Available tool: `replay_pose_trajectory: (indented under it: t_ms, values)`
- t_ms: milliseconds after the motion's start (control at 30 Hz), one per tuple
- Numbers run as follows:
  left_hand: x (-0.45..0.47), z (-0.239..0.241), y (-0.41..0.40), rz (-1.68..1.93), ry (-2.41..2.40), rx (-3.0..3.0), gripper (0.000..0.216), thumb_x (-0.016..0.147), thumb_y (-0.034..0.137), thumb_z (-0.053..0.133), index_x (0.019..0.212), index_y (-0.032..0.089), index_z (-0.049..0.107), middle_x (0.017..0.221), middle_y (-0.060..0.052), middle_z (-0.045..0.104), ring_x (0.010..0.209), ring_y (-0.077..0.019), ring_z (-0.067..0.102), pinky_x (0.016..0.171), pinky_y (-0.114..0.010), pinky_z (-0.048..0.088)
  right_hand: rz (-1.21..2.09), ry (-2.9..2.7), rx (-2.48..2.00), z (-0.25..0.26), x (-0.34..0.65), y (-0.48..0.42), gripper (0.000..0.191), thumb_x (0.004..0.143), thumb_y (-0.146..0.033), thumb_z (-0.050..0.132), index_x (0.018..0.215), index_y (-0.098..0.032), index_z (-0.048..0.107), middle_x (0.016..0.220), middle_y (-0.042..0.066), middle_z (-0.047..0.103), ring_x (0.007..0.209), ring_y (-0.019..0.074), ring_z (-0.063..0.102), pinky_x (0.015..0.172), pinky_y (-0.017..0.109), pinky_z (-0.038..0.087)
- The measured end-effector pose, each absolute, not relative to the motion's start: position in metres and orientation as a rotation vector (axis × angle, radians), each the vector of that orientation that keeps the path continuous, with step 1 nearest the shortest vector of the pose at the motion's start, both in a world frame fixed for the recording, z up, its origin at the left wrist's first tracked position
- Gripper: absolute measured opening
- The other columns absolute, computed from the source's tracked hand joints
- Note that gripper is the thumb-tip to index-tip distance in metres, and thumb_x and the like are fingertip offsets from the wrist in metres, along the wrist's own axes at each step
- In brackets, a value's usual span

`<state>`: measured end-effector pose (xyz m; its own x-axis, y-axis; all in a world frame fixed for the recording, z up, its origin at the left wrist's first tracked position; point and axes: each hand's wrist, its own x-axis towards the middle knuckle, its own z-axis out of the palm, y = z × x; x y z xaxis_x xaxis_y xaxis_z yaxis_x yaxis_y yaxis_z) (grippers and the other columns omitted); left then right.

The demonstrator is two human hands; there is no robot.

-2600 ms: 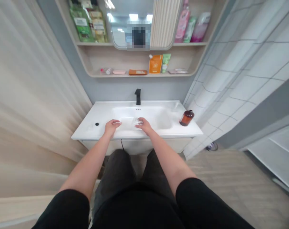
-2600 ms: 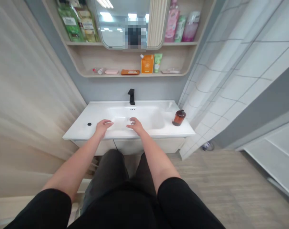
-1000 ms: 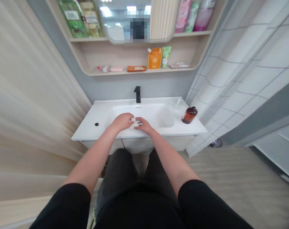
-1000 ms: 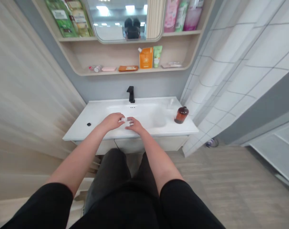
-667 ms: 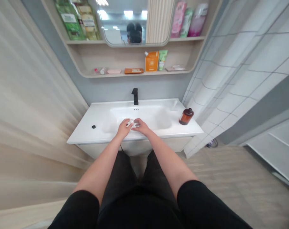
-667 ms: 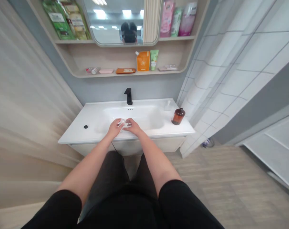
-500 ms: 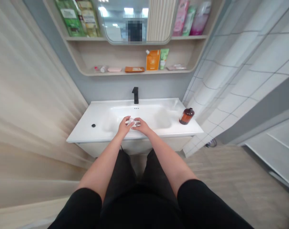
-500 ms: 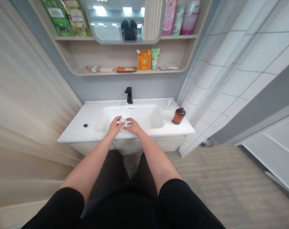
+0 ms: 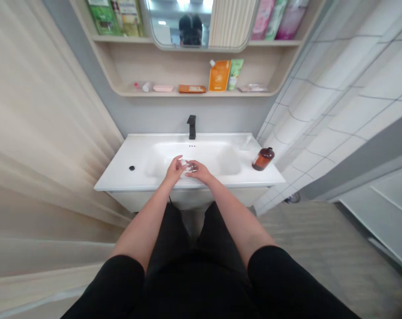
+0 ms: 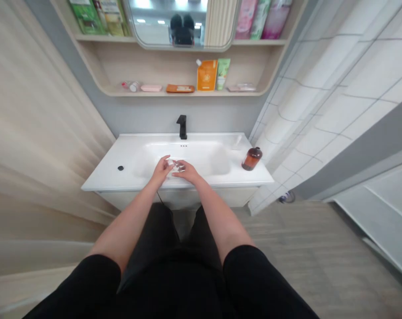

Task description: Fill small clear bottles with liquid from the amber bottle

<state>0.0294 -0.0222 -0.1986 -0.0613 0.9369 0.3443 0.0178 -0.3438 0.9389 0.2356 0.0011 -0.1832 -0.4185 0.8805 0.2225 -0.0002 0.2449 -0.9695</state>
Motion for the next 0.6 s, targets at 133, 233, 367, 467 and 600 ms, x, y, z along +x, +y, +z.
replay_pose_trajectory:
  t_ms: [133, 233, 367, 467, 600]
  values:
    - [0.0284, -0.1975, -0.0261, 1.500, 1.009, 1.375, 0.070, 0.095, 0.054, 0.076, 0.157, 0.027, 0.059, 0.132, -0.010, 0.083, 0.124, -0.0307, 0.077, 0.114, -0.051, 0.058, 1.316, -1.639, -0.829, -0.1797, 0.2355, -0.0013, 0.071, 0.059, -0.046, 0.106, 0.122, -0.027, 0.081, 0.125, 0.006, 0.080, 0.107, 0.0243, 0.073, 0.104, 0.043, 0.062]
    - [0.0285, -0.1962, -0.0280, 1.493, 1.009, 1.420, 0.080, 0.089, 0.054, 0.084, 0.159, 0.026, 0.056, 0.134, -0.012, 0.083, 0.124, -0.0310, 0.078, 0.115, -0.051, 0.058, 1.326, -1.638, -0.858, -0.1786, 0.2353, -0.0019, 0.072, 0.058, -0.044, 0.107, 0.123, -0.028, 0.080, 0.124, 0.006, 0.080, 0.104, 0.0241, 0.073, 0.102, 0.043, 0.063]
    - [0.0287, -0.1961, -0.0273, 1.478, 1.038, 1.422, 0.085, 0.088, 0.057, 0.083, 0.162, 0.027, 0.053, 0.134, -0.013, 0.082, 0.121, -0.0306, 0.079, 0.112, -0.050, 0.059, 1.312, -1.641, -0.868, -0.1797, 0.2357, -0.0011, 0.072, 0.060, -0.045, 0.106, 0.124, -0.028, 0.080, 0.119, 0.004, 0.080, 0.103, 0.0229, 0.073, 0.103, 0.043, 0.063]
    - [0.0291, -0.1971, -0.0262, 1.477, 1.012, 1.413, 0.086, 0.089, 0.060, 0.080, 0.163, 0.027, 0.051, 0.132, -0.012, 0.082, 0.118, -0.0299, 0.079, 0.109, -0.049, 0.060, 1.312, -1.642, -0.861, -0.1805, 0.2360, -0.0007, 0.072, 0.060, -0.045, 0.106, 0.125, -0.028, 0.080, 0.118, 0.003, 0.079, 0.101, 0.0224, 0.073, 0.104, 0.043, 0.062]
    - [0.0304, -0.1973, -0.0253, 1.472, 1.108, 1.473, 0.100, 0.077, 0.056, 0.093, 0.162, 0.025, 0.051, 0.125, -0.011, 0.082, 0.112, -0.0288, 0.079, 0.107, -0.047, 0.059, 1.318, -1.653, -0.866, -0.1805, 0.2362, -0.0008, 0.074, 0.059, -0.047, 0.106, 0.126, -0.028, 0.080, 0.119, 0.004, 0.079, 0.102, 0.0232, 0.073, 0.101, 0.042, 0.063]
